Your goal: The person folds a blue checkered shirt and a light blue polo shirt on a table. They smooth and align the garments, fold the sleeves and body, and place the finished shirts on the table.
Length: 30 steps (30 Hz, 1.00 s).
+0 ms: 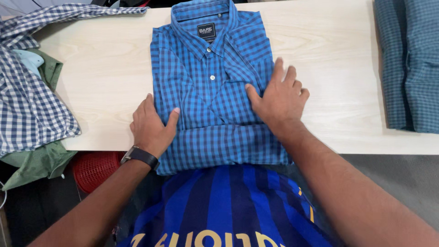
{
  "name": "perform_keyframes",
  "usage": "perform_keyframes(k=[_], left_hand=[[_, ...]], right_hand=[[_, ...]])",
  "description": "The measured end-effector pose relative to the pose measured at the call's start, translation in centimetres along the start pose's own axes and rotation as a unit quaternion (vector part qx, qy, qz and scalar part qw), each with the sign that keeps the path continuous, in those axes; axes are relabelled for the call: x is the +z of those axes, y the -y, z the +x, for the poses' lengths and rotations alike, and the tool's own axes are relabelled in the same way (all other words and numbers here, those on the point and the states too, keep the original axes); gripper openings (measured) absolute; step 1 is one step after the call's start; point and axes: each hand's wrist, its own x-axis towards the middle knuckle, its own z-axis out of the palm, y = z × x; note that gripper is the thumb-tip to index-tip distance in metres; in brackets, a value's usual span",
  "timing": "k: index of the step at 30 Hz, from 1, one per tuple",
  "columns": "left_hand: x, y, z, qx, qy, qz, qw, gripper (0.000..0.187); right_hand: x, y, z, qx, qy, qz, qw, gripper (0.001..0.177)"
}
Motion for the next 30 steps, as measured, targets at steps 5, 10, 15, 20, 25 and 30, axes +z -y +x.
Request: perform_keyframes(k=[5,10,15,20,25,30], left_hand=[[-1.3,-1.1,0.1,-0.111,0.080,-0.013,0.991,0.082],[-1.4,-0.4,-0.3,-0.149,0.165,-0.032,0.974,0.075],[-0.3,1.2,1.3,-0.132,0.172,0.021,0.976,0.059],[0.9,1.3,2.9,-0.058,0.097,-0.015,0.993,0.050],[0.8,1.1,3.6,-0.061,0.097,-0.026,0.993,0.048],[0.4,1.3,5.5,-0.068,0.079,-0.019,0.994,0.051]], right_hand=[[-0.9,-1.5,-0.9,0.071,0.090,0.003,0.993,0.075],[-0.2,-2.0,-1.2,0.080,0.154,0.039,0.984,0.051],[0.4,-1.6,-0.3,0.053,0.145,0.051,0.987,0.042],[0.8,-1.0,1.1,0.024,0.132,0.062,0.989,0.036],[1.1,-0.8,2.0,0.017,0.127,0.078,0.989,0.035],[1.7,-0.4,4.5,0.034,0.102,0.091,0.990,0.035]])
